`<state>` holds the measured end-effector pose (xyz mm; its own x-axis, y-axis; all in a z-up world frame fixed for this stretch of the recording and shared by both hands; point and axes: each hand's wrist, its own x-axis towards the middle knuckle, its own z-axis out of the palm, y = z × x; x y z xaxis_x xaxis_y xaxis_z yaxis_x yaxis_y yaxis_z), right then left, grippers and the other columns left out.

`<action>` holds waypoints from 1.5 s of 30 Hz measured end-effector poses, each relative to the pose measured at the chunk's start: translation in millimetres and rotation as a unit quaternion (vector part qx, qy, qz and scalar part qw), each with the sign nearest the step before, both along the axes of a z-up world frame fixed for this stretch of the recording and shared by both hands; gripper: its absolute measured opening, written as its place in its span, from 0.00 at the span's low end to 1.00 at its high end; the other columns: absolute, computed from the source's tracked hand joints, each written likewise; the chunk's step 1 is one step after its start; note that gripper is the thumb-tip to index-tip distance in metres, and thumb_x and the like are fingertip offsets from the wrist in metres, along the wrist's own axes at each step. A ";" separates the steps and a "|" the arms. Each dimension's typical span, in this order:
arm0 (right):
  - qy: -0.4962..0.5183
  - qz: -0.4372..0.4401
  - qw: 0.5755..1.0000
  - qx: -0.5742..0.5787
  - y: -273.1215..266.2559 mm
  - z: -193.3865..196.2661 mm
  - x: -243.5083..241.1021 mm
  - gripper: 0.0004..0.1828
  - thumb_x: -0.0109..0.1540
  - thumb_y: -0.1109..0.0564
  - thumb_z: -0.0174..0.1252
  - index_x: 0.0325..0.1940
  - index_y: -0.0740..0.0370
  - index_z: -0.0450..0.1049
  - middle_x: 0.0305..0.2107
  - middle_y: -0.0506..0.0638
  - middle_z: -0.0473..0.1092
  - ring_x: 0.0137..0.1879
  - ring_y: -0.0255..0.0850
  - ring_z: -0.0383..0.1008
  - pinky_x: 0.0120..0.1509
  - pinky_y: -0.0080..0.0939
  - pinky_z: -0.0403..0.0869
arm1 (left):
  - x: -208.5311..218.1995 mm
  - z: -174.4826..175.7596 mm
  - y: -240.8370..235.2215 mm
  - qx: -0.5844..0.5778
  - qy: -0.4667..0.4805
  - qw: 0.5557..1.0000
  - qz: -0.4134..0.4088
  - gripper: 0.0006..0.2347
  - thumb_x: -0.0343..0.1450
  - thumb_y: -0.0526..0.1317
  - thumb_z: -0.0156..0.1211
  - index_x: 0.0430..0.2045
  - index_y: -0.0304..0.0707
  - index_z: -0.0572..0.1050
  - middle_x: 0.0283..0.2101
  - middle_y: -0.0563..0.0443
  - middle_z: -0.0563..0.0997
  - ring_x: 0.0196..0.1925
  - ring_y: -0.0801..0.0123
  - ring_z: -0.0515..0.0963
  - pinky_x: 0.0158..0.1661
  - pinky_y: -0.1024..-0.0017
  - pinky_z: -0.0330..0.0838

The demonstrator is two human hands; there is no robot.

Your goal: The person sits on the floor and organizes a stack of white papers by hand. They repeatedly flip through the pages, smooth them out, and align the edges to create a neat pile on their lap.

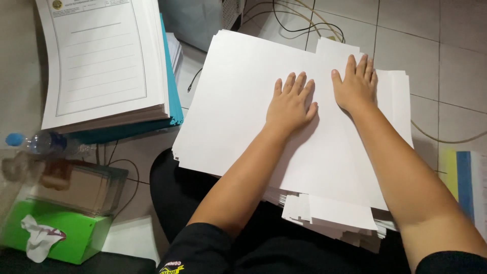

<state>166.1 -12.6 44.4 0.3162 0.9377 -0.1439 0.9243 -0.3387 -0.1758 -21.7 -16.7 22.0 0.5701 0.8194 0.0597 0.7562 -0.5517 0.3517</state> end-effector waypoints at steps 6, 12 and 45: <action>0.007 0.087 0.996 0.007 23.3 -13.6 -4.9 0.41 0.75 0.38 0.30 0.78 0.77 0.46 0.76 0.72 0.43 0.83 0.59 0.36 0.83 0.58 0.35 | 1.7 2.5 -0.1 -0.022 -0.009 1.000 0.010 0.28 0.75 0.54 0.37 0.72 0.49 0.60 0.76 0.44 0.60 0.80 0.56 0.54 0.75 0.47 0.42; 0.028 0.042 0.999 0.003 4.1 20.0 -36.4 0.41 0.74 0.37 0.31 0.80 0.74 0.43 0.77 0.69 0.40 0.83 0.59 0.33 0.82 0.61 0.34 | 8.6 8.4 0.9 -0.039 0.002 0.999 0.024 0.29 0.75 0.52 0.37 0.73 0.43 0.57 0.77 0.44 0.57 0.80 0.55 0.51 0.75 0.47 0.38; -0.020 0.240 0.970 -0.043 -148.3 20.6 -62.3 0.40 0.72 0.32 0.29 0.83 0.54 0.42 0.77 0.71 0.38 0.83 0.62 0.32 0.80 0.67 0.35 | -7.3 -6.9 -241.2 0.272 -0.228 0.919 -0.171 0.18 0.71 0.47 0.59 0.53 0.38 0.74 0.55 0.42 0.79 0.61 0.53 0.78 0.60 0.52 0.68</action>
<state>103.7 -160.9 65.0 -0.1460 0.9632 -0.2256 0.9848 0.1197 -0.1261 -29.0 -257.9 15.0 0.6032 0.3749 0.7040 0.3489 -0.9177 0.1899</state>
